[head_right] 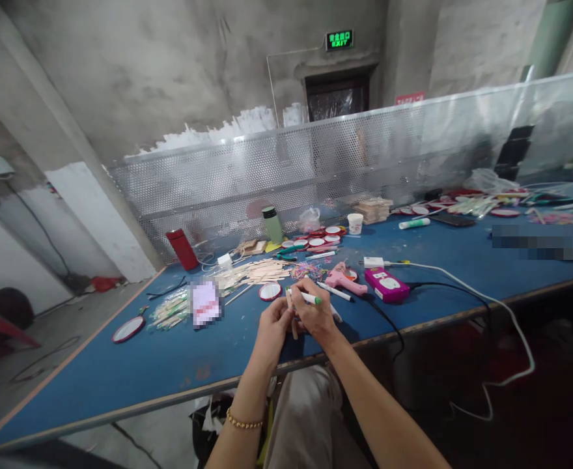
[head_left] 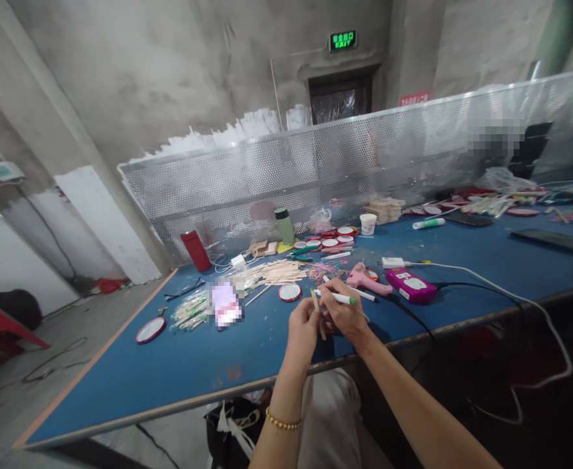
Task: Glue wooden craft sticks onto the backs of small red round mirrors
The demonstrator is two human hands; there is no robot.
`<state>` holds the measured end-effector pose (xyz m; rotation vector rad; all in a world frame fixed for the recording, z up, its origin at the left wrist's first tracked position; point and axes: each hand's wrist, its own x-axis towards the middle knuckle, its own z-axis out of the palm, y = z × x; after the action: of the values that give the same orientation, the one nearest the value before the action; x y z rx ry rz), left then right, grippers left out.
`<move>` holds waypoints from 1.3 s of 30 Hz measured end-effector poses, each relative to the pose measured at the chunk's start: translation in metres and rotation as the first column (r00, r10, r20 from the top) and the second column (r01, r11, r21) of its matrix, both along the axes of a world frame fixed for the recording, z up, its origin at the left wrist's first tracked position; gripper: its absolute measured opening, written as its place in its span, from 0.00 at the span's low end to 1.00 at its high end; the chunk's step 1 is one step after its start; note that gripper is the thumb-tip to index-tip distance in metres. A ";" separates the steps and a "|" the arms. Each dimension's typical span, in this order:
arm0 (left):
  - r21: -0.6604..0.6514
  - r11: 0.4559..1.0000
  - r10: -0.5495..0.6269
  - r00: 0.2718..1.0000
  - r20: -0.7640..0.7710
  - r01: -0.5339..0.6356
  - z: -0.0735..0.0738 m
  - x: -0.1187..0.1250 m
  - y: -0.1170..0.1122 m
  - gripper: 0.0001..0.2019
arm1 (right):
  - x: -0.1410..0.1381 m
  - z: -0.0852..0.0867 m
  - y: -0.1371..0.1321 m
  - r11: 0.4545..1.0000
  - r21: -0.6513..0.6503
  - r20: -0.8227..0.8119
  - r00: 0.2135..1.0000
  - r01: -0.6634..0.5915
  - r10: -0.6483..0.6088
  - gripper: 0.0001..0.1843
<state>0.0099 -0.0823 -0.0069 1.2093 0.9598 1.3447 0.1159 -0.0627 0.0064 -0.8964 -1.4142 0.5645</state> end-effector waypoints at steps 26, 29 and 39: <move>0.002 1.000 0.018 1.000 -0.013 -0.018 0.005 0.000 -0.003 0.16 | -0.001 0.003 -0.002 1.000 -0.011 -0.015 1.000 -0.003 0.002 0.12; 0.011 1.000 0.025 1.000 -0.008 -0.025 0.004 0.000 -0.003 0.15 | -0.001 0.002 -0.002 1.000 -0.010 -0.013 1.000 -0.007 0.006 0.12; 0.001 1.000 0.019 1.000 -0.008 -0.019 0.005 0.000 -0.002 0.17 | 0.000 0.003 -0.002 1.000 -0.013 -0.005 1.000 0.000 -0.001 0.11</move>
<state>0.0104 -0.0848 -0.0024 1.2098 0.9781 1.3567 0.1157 -0.0645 0.0090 -0.9048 -1.4068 0.5758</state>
